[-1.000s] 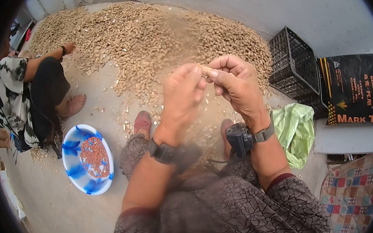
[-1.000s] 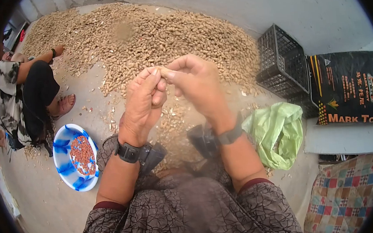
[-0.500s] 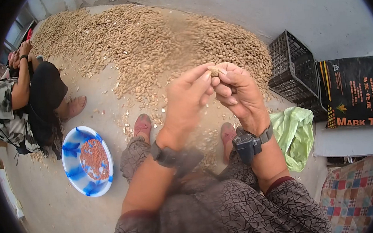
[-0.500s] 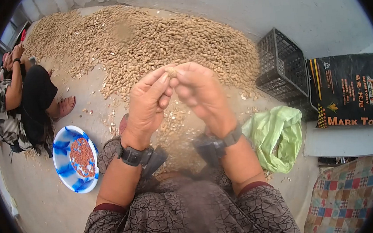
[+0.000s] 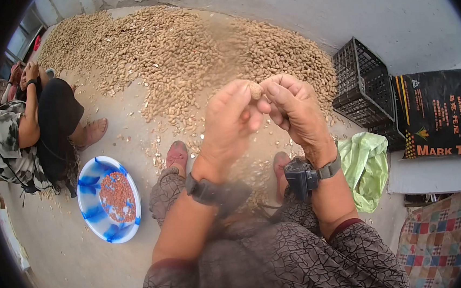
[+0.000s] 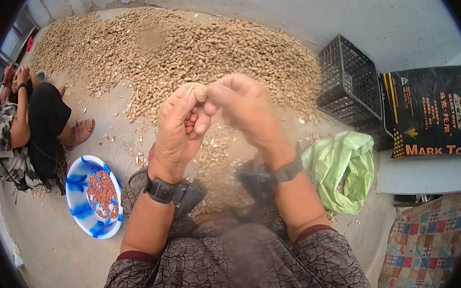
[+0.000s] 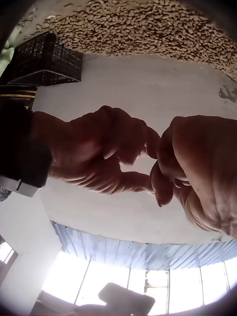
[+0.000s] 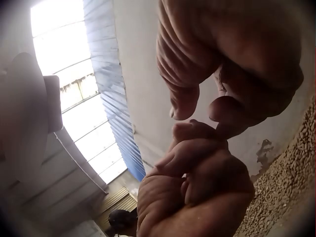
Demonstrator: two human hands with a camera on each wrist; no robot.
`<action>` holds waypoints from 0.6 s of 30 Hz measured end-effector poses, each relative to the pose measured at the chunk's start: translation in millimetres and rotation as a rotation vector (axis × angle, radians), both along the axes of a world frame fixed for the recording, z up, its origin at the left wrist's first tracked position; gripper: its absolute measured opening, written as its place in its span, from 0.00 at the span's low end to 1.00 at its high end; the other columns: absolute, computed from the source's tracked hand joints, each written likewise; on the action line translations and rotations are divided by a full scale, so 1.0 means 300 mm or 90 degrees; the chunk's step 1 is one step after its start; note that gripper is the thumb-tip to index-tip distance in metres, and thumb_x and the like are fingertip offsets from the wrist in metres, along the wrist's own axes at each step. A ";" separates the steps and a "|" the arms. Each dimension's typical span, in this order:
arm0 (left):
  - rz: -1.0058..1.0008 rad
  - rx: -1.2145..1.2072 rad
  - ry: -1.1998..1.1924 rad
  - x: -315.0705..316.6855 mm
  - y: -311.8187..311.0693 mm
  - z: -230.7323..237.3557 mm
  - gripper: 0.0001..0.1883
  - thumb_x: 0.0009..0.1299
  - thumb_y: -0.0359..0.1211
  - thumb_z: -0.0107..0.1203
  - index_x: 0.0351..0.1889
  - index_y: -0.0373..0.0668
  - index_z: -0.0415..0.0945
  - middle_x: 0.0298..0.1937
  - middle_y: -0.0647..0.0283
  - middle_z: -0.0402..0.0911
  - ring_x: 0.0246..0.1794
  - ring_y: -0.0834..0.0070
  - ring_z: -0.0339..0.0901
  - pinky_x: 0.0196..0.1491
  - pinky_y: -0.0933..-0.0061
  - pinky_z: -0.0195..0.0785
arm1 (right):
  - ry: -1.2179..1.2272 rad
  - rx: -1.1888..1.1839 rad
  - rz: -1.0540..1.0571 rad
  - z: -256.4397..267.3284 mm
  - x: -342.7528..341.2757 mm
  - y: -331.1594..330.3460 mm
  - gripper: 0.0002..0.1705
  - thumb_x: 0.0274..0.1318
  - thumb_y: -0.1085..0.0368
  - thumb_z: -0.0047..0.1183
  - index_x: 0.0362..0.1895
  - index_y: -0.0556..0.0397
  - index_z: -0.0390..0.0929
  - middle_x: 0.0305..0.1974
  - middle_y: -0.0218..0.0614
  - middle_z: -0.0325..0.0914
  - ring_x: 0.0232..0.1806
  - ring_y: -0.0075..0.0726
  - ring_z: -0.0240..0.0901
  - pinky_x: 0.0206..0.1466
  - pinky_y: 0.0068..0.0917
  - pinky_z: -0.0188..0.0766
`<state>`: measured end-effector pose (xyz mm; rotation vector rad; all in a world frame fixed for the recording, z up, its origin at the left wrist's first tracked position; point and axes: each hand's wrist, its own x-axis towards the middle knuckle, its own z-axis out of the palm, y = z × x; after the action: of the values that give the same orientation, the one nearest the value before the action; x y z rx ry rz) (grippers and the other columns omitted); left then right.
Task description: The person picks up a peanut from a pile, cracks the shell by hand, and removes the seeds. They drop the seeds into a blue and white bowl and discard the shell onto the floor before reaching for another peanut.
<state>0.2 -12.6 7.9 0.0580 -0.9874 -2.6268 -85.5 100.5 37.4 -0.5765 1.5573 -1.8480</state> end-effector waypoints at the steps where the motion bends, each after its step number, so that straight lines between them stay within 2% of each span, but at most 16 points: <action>1: -0.008 0.003 -0.001 0.000 -0.002 0.001 0.09 0.71 0.33 0.44 0.35 0.38 0.72 0.26 0.67 0.74 0.20 0.88 0.63 0.22 0.88 0.54 | 0.000 0.019 0.002 0.005 0.001 0.002 0.11 0.54 0.61 0.55 0.33 0.55 0.75 0.25 0.29 0.76 0.18 0.11 0.60 0.19 0.09 0.54; 8: -0.058 -0.011 0.032 0.009 -0.018 -0.003 0.11 0.68 0.31 0.47 0.42 0.34 0.75 0.26 0.70 0.74 0.21 0.90 0.63 0.25 0.90 0.54 | 0.054 0.062 0.050 0.035 0.015 0.005 0.15 0.50 0.63 0.57 0.40 0.59 0.77 0.27 0.27 0.76 0.23 0.12 0.63 0.22 0.11 0.56; 10: -0.049 -0.053 -0.005 0.015 -0.018 0.006 0.13 0.68 0.30 0.48 0.44 0.32 0.76 0.27 0.71 0.74 0.21 0.90 0.62 0.26 0.90 0.54 | 0.064 0.048 0.057 0.037 0.018 0.003 0.17 0.49 0.63 0.57 0.42 0.59 0.77 0.27 0.27 0.76 0.23 0.13 0.63 0.23 0.12 0.57; 14: -0.033 -0.093 -0.041 0.013 -0.011 0.016 0.12 0.67 0.30 0.48 0.42 0.32 0.77 0.28 0.71 0.75 0.21 0.90 0.62 0.25 0.89 0.54 | 0.070 0.045 0.068 0.030 0.021 0.007 0.18 0.50 0.62 0.58 0.43 0.60 0.76 0.27 0.26 0.76 0.23 0.12 0.63 0.22 0.11 0.57; 18: -0.047 -0.127 -0.055 0.009 -0.004 0.014 0.10 0.66 0.28 0.48 0.40 0.31 0.77 0.27 0.71 0.75 0.23 0.89 0.66 0.25 0.88 0.56 | 0.018 0.028 0.082 0.009 0.015 0.011 0.18 0.50 0.62 0.57 0.44 0.61 0.76 0.26 0.26 0.74 0.22 0.12 0.62 0.21 0.10 0.55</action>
<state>2.8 -13.8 12.2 0.0888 -1.2999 -2.5957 -81.0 103.8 40.0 -0.6696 1.5390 -1.7121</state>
